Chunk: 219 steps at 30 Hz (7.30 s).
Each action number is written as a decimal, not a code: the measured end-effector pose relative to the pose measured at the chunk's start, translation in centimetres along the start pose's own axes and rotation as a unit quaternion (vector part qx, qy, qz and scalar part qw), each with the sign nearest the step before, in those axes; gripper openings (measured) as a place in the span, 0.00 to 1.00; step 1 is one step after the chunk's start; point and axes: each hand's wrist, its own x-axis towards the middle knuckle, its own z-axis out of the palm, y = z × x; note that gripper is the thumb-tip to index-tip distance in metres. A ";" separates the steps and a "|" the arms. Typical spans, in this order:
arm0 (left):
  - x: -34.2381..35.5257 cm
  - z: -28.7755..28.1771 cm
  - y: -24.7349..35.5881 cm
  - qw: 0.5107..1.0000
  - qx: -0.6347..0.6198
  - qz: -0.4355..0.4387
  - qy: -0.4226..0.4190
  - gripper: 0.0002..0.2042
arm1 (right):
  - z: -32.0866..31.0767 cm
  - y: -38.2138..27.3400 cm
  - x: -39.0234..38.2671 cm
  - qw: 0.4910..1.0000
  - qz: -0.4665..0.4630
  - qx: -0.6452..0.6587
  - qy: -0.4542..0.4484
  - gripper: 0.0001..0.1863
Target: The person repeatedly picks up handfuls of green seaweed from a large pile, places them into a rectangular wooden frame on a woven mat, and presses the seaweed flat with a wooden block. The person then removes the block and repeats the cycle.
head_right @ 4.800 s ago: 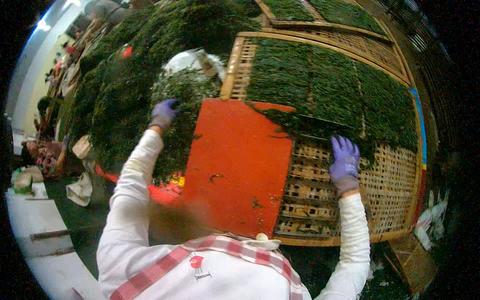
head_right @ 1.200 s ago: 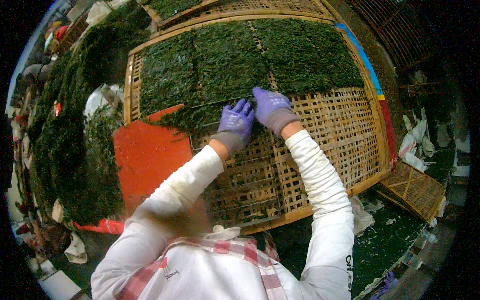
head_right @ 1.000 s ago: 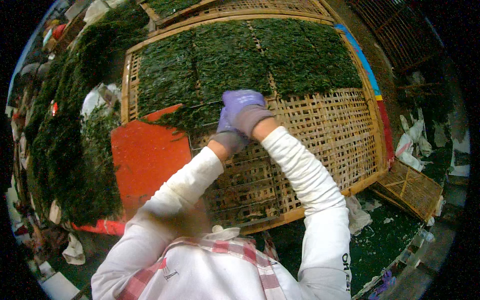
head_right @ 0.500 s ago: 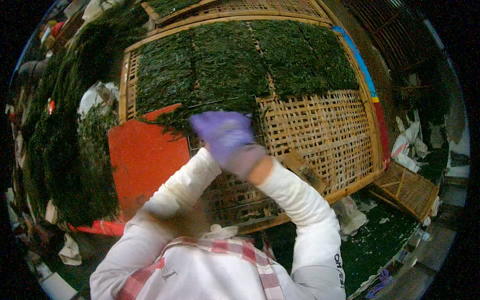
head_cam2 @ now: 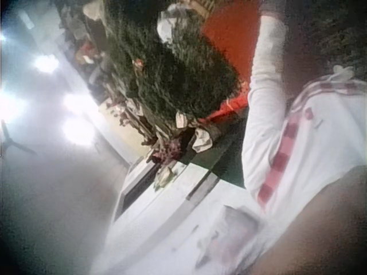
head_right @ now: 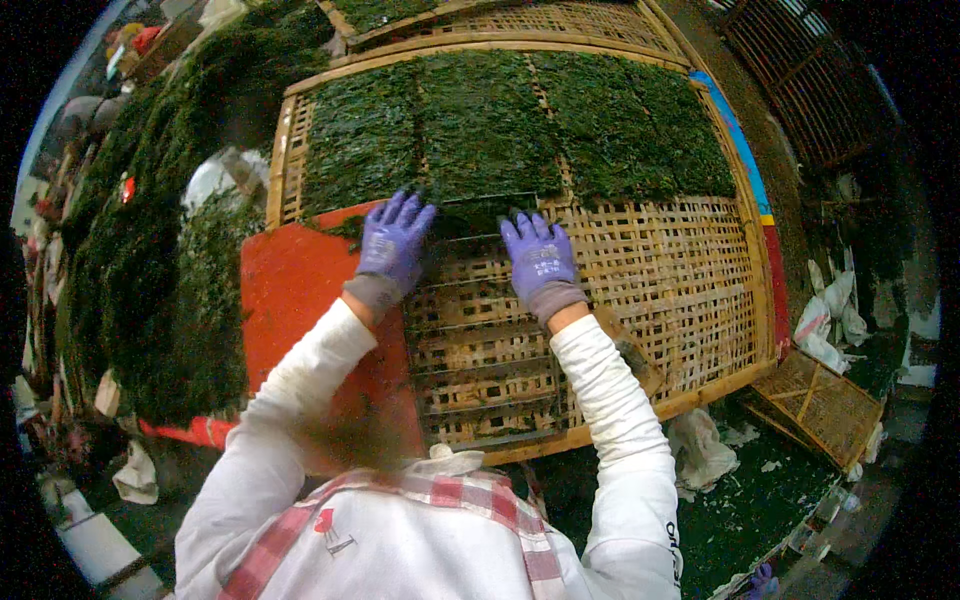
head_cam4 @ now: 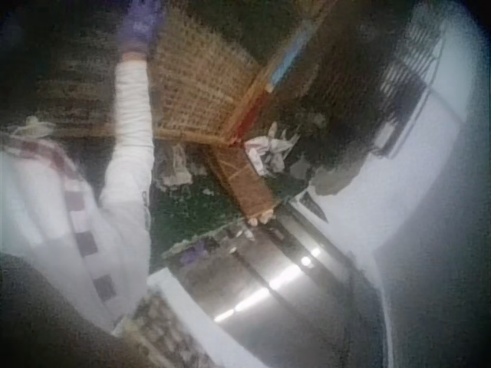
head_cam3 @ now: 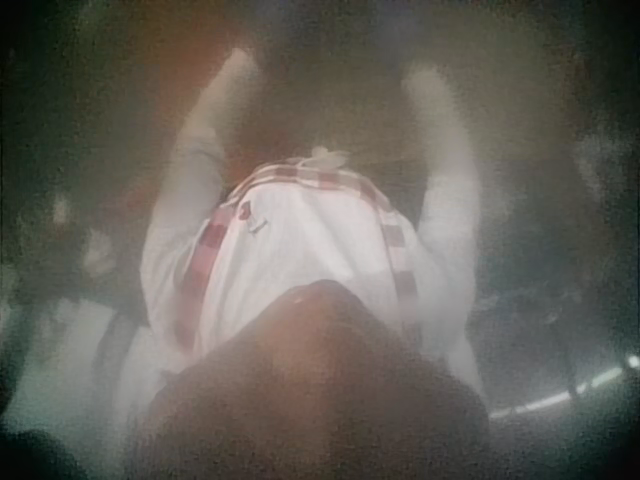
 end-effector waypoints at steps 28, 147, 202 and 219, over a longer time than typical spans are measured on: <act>-2.6 -1.0 -7.2 0.993 -0.029 -0.069 -0.093 0.34 | 1.8 -11.9 4.9 0.999 -0.006 0.040 0.005 0.25; -3.3 -4.8 -6.0 0.998 -0.062 -0.024 -0.010 0.17 | -2.7 -4.1 0.9 0.999 -0.019 0.023 -0.020 0.29; 0.0 -3.9 -2.5 0.992 0.063 -0.053 -0.093 0.12 | 0.0 -3.2 2.4 0.999 0.032 -0.023 0.034 0.25; -3.4 -5.9 -4.3 0.996 0.020 -0.091 -0.016 0.18 | -1.5 9.1 -17.2 0.966 0.219 0.057 -0.127 0.28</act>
